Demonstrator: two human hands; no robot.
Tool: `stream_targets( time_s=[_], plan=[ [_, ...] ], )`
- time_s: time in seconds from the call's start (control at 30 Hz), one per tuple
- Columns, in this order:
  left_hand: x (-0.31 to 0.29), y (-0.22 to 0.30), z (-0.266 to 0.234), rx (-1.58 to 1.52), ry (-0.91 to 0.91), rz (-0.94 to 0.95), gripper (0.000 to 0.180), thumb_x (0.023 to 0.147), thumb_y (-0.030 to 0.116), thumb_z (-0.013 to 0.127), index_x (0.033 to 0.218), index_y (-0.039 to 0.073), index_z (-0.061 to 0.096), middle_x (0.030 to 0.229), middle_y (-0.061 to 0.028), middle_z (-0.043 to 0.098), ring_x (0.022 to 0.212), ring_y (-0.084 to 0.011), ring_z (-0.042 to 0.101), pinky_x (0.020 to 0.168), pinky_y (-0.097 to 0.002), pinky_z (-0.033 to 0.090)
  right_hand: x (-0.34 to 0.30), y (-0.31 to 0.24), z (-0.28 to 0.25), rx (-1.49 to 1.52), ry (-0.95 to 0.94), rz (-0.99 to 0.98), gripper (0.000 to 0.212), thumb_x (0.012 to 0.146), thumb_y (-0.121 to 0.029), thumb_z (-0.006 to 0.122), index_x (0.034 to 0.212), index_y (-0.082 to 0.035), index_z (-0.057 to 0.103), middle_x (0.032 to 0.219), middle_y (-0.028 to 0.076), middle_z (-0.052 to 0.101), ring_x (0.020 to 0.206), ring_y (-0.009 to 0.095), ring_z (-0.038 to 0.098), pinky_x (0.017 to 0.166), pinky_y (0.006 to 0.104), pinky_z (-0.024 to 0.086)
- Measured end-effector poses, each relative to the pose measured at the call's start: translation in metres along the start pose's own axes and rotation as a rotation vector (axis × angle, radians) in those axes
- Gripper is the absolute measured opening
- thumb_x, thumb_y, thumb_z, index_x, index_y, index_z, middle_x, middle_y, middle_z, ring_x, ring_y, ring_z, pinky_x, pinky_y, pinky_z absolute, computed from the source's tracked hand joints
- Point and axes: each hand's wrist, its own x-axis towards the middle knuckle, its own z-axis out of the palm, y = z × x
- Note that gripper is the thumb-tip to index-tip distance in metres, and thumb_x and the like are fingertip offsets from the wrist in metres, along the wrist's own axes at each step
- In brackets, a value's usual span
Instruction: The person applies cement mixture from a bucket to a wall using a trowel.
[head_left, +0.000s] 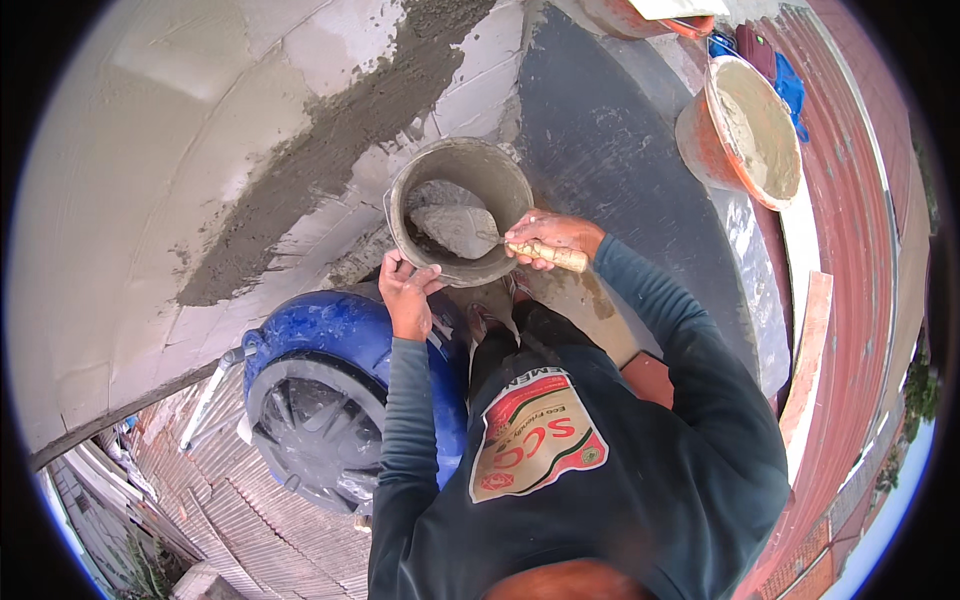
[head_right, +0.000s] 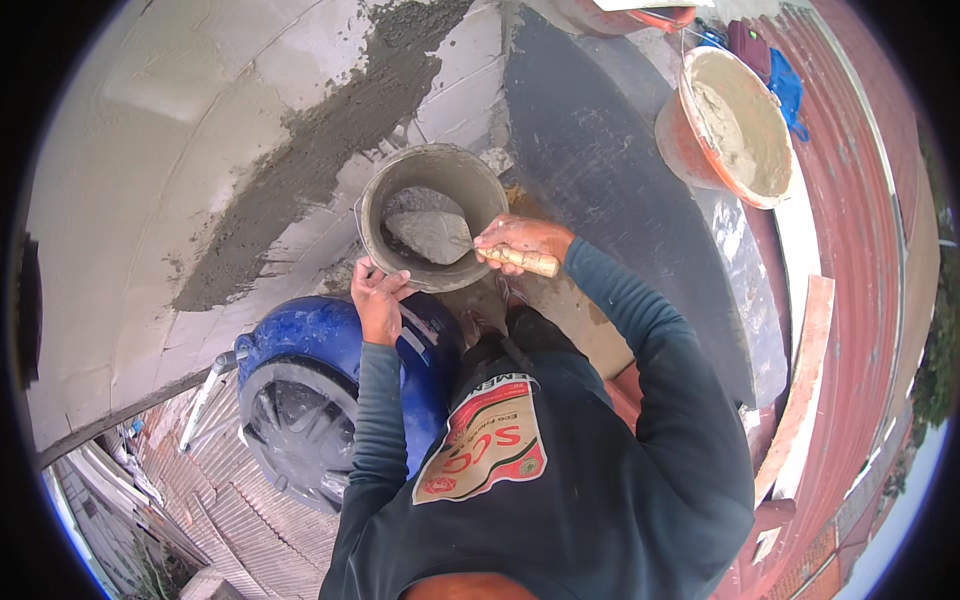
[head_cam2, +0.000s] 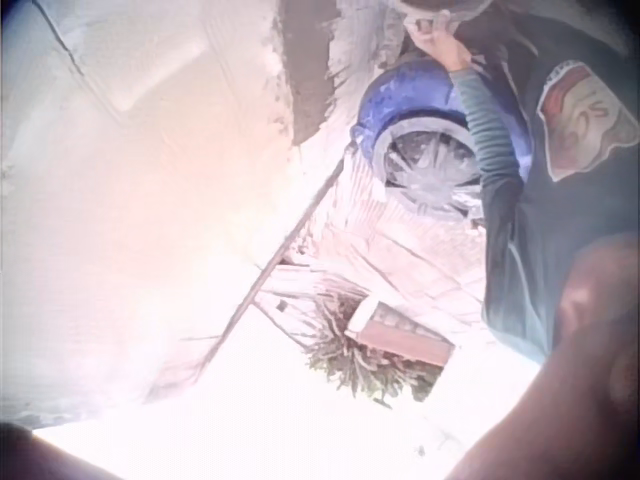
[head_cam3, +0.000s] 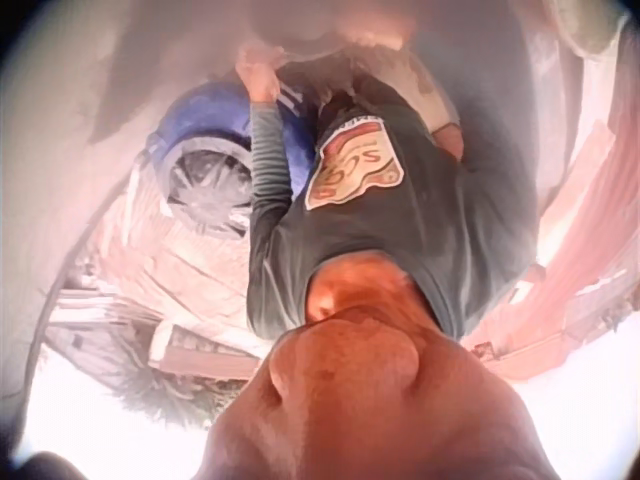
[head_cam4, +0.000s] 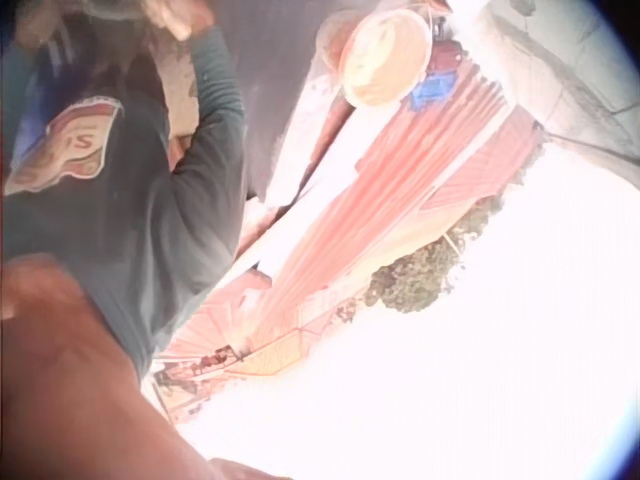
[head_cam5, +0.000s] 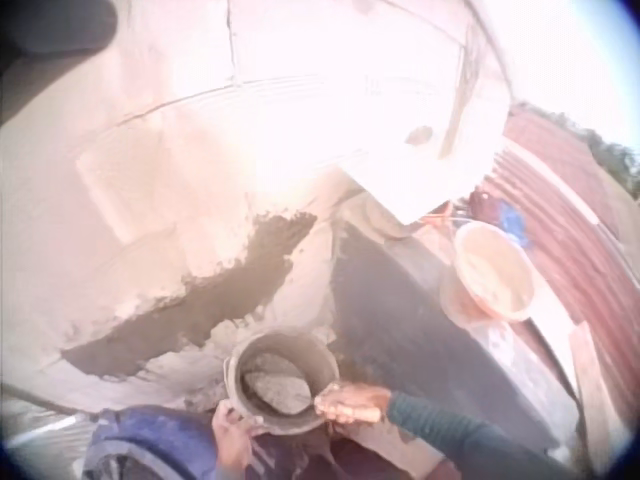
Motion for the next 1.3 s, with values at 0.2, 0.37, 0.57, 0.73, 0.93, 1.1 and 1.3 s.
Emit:
stream_targets(
  time_s=[0.2, 0.37, 0.57, 0.73, 0.93, 1.1, 1.3],
  plan=[
    [0.016, -0.011, -0.008, -0.072, -0.010, -0.031, 0.034, 0.082, -0.010, 0.063, 0.111, 0.004, 0.052, 0.100, -0.0137, 0.069, 0.081, -0.0239, 0.073, 0.065, -0.0367, 0.064, -0.029, -0.017, 0.032, 0.004, 0.115, -0.149, 0.031, 0.098, -0.029, 0.065, 0.090, 0.000, 0.064, 0.067, 0.003, 0.058, 0.047, 0.010, 0.054, 0.039, 0.0231, 0.042],
    [0.015, -0.008, -0.015, -0.119, 0.011, 0.006, 0.032, 0.082, -0.010, 0.062, 0.108, 0.005, 0.052, 0.096, -0.0125, 0.069, 0.080, -0.0231, 0.073, 0.065, -0.0374, 0.063, -0.036, -0.021, 0.048, 0.033, 0.158, -0.185, 0.028, 0.097, -0.025, 0.066, 0.091, 0.002, 0.064, 0.067, 0.005, 0.059, 0.047, 0.011, 0.055, 0.037, 0.0241, 0.042],
    [-0.011, 0.019, -0.026, -0.170, 0.071, 0.013, 0.032, 0.081, -0.010, 0.062, 0.107, 0.006, 0.052, 0.095, -0.0105, 0.068, 0.077, -0.0209, 0.071, 0.063, -0.0349, 0.062, -0.044, -0.014, 0.065, 0.045, 0.146, -0.233, 0.028, 0.097, -0.025, 0.066, 0.092, 0.002, 0.064, 0.067, 0.006, 0.060, 0.046, 0.012, 0.055, 0.037, 0.0244, 0.042],
    [-0.015, 0.015, -0.044, -0.099, 0.118, 0.024, 0.036, 0.079, -0.011, 0.063, 0.107, 0.007, 0.052, 0.100, -0.0128, 0.068, 0.078, -0.0220, 0.071, 0.062, -0.0347, 0.063, -0.045, 0.009, 0.074, 0.125, 0.107, -0.230, 0.029, 0.097, -0.028, 0.066, 0.091, 0.000, 0.064, 0.067, 0.004, 0.060, 0.048, 0.012, 0.055, 0.040, 0.0248, 0.042],
    [-0.017, 0.000, -0.029, -0.079, 0.093, -0.028, 0.036, 0.080, -0.011, 0.063, 0.108, 0.008, 0.052, 0.099, -0.0116, 0.069, 0.078, -0.0215, 0.071, 0.062, -0.0358, 0.063, -0.023, 0.031, 0.056, 0.146, 0.142, -0.175, 0.028, 0.098, -0.028, 0.064, 0.089, -0.001, 0.063, 0.069, 0.005, 0.059, 0.049, 0.013, 0.056, 0.042, 0.0260, 0.046],
    [-0.008, -0.014, -0.005, -0.171, 0.059, -0.107, 0.034, 0.080, -0.010, 0.062, 0.107, 0.008, 0.051, 0.092, -0.0119, 0.069, 0.075, -0.0221, 0.072, 0.060, -0.0374, 0.064, -0.017, 0.035, 0.030, 0.199, 0.155, -0.136, 0.027, 0.098, -0.025, 0.063, 0.090, 0.000, 0.062, 0.069, 0.006, 0.059, 0.049, 0.014, 0.056, 0.040, 0.0276, 0.046],
    [0.014, -0.027, 0.024, -0.183, 0.040, -0.134, 0.031, 0.081, -0.011, 0.058, 0.102, 0.009, 0.051, 0.088, -0.0112, 0.068, 0.071, -0.0237, 0.072, 0.059, -0.0397, 0.064, -0.031, 0.024, 0.028, 0.271, 0.230, -0.202, 0.027, 0.098, -0.023, 0.064, 0.093, 0.003, 0.061, 0.070, 0.010, 0.060, 0.049, 0.017, 0.058, 0.040, 0.0297, 0.046]
  ],
)
